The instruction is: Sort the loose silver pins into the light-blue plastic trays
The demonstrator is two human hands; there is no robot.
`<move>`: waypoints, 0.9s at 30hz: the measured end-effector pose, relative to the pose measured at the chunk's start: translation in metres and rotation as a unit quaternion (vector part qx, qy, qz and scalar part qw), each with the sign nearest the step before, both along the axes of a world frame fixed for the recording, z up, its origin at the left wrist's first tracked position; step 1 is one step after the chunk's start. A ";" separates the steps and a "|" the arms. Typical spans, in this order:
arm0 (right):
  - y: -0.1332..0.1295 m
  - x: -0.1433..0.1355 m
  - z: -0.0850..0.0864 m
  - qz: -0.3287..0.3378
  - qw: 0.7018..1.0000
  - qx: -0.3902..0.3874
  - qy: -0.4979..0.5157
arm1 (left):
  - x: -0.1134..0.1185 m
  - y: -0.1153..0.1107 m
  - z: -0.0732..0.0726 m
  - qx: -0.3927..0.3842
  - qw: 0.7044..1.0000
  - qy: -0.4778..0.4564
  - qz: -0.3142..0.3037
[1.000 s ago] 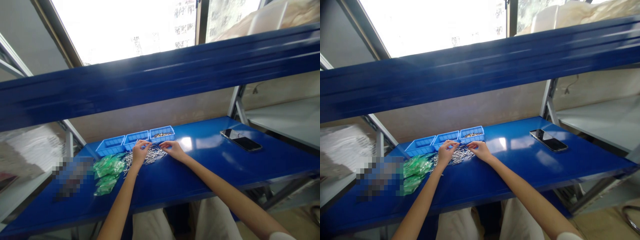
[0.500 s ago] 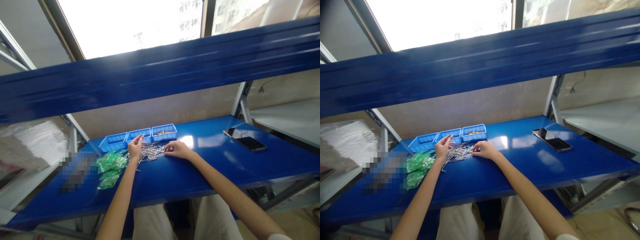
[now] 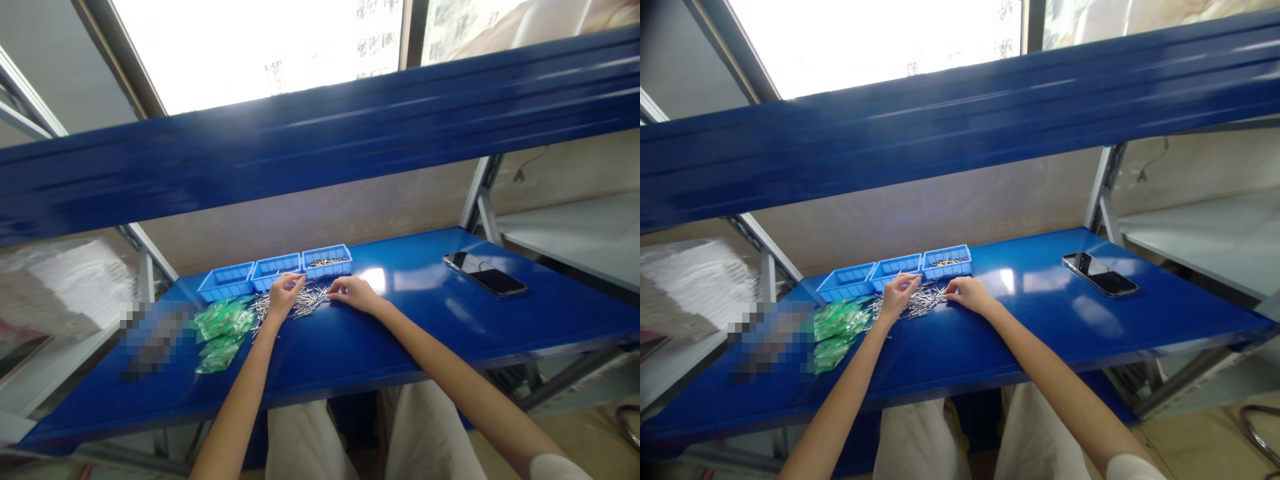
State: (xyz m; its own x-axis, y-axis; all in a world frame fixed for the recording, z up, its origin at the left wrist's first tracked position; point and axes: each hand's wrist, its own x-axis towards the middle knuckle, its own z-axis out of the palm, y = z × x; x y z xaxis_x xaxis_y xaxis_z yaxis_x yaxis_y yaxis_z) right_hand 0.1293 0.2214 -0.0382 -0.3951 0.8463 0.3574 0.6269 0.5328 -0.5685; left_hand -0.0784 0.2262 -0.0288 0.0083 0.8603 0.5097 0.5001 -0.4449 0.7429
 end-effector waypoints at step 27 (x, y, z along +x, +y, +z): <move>0.001 -0.015 -0.002 -0.027 0.984 -0.001 0.175 | 0.010 -0.008 0.002 -0.005 0.994 0.058 -0.090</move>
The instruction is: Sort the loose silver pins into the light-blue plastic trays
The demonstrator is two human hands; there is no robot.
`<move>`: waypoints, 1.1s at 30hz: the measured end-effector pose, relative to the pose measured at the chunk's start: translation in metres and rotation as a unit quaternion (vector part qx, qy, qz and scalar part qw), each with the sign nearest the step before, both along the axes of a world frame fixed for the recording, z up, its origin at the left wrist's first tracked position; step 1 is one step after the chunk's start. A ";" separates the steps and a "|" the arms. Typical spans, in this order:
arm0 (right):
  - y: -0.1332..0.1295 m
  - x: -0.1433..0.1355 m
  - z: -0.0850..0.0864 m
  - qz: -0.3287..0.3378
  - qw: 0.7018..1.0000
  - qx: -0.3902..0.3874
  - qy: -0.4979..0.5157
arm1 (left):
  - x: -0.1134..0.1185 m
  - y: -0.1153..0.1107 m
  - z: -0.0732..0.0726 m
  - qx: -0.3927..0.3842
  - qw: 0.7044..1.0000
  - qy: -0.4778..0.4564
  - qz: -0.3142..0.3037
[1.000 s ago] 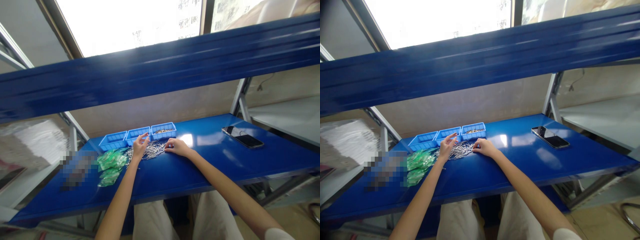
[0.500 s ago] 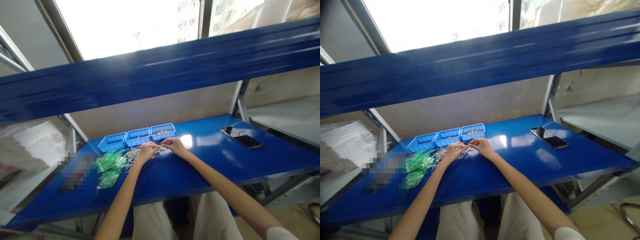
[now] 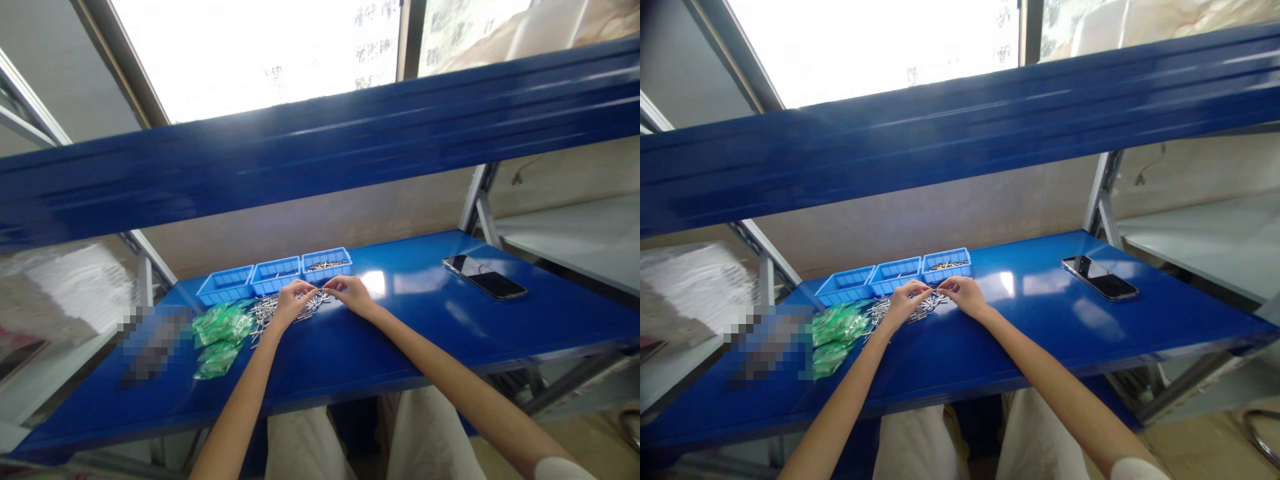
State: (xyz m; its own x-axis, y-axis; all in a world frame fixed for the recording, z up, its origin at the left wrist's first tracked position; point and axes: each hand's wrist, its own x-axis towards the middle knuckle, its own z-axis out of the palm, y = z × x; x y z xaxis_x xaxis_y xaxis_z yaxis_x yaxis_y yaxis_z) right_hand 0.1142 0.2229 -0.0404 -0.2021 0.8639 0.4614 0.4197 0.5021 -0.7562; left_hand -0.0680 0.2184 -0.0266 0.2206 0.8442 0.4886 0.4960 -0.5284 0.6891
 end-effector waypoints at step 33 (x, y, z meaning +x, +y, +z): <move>-0.002 -0.005 -0.001 0.000 1.000 0.021 0.006 | 0.001 -0.004 -0.003 -0.010 0.998 0.047 -0.027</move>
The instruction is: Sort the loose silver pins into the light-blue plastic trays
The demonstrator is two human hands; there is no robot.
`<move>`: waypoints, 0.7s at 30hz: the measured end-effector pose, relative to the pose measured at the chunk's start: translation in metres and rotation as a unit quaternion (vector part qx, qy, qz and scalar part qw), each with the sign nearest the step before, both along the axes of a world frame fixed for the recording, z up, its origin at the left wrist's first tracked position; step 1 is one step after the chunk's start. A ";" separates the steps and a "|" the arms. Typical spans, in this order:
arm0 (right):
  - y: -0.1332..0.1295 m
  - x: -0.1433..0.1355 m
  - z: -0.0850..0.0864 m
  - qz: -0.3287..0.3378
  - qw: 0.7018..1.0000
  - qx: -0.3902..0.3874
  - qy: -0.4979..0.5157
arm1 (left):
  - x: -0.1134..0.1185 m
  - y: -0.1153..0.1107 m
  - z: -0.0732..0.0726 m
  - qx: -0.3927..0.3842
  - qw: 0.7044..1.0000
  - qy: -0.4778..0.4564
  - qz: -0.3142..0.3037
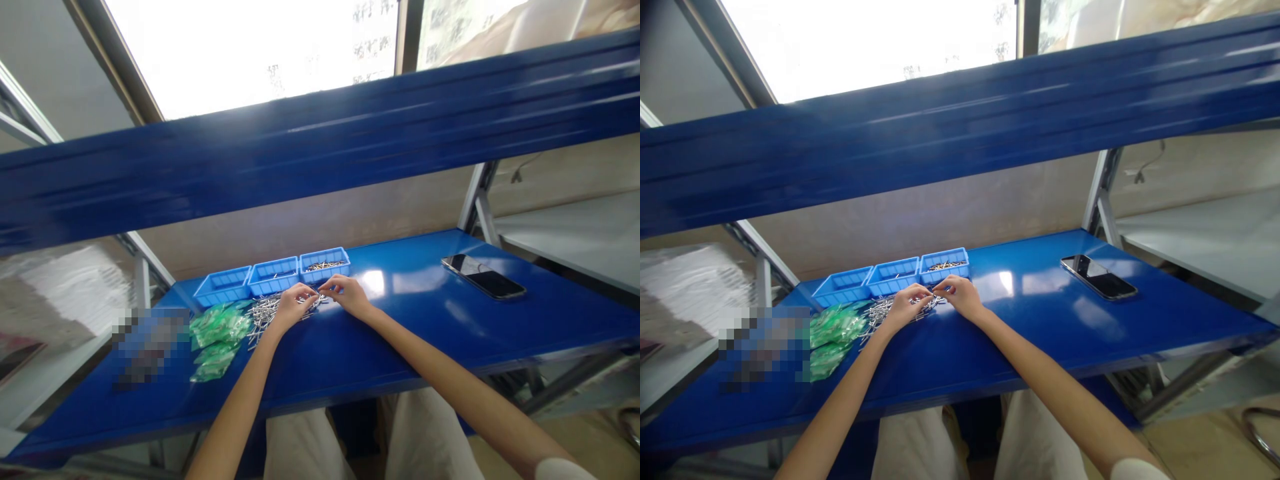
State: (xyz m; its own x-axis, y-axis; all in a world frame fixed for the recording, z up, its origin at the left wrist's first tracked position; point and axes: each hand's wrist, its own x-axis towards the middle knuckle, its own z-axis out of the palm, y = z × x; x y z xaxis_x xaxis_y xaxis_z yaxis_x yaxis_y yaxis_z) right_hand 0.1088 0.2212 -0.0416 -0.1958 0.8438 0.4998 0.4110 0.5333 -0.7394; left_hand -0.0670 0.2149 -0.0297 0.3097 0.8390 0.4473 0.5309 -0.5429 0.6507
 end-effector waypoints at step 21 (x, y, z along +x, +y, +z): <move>-0.005 0.008 -0.001 -0.022 0.980 -0.007 -0.197 | -0.015 0.017 -0.003 -0.079 0.936 -0.268 0.217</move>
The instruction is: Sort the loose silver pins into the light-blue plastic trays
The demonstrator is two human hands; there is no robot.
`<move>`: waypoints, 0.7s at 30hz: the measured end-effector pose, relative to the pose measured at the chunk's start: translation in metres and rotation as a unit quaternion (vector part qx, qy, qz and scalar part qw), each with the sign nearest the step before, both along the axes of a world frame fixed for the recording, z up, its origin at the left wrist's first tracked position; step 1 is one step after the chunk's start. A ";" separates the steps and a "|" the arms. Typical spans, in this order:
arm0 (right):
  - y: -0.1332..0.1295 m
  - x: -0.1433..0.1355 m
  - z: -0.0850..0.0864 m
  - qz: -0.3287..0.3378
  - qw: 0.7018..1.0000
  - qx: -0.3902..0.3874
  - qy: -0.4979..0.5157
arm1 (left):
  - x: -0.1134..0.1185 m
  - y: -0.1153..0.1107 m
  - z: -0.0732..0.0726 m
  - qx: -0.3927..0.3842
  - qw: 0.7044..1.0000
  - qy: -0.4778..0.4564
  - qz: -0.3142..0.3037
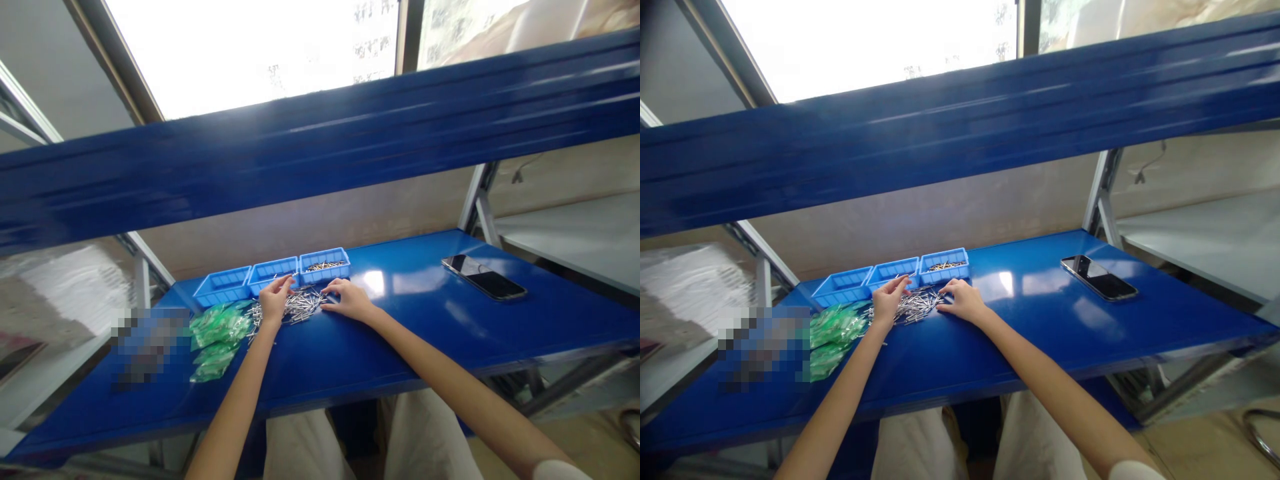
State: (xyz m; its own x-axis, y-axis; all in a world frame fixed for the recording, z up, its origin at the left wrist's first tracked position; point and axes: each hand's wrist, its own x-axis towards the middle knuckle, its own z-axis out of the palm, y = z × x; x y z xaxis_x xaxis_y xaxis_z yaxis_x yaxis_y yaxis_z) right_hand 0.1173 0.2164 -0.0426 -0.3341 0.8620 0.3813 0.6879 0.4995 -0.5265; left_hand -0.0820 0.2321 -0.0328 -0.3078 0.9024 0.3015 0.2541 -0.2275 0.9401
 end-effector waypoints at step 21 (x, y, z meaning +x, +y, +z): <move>0.003 0.003 -0.001 0.029 1.000 -0.008 0.008 | -0.009 0.004 0.017 0.038 0.989 -0.100 -0.099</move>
State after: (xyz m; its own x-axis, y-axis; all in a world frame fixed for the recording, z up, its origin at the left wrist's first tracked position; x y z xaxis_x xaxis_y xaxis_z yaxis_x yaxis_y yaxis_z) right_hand 0.1203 0.2196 -0.0439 -0.3769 0.8473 0.3742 0.6492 0.5298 -0.5457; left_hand -0.0913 0.2358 -0.0161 -0.1873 0.9281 0.3219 0.0075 -0.3263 0.9452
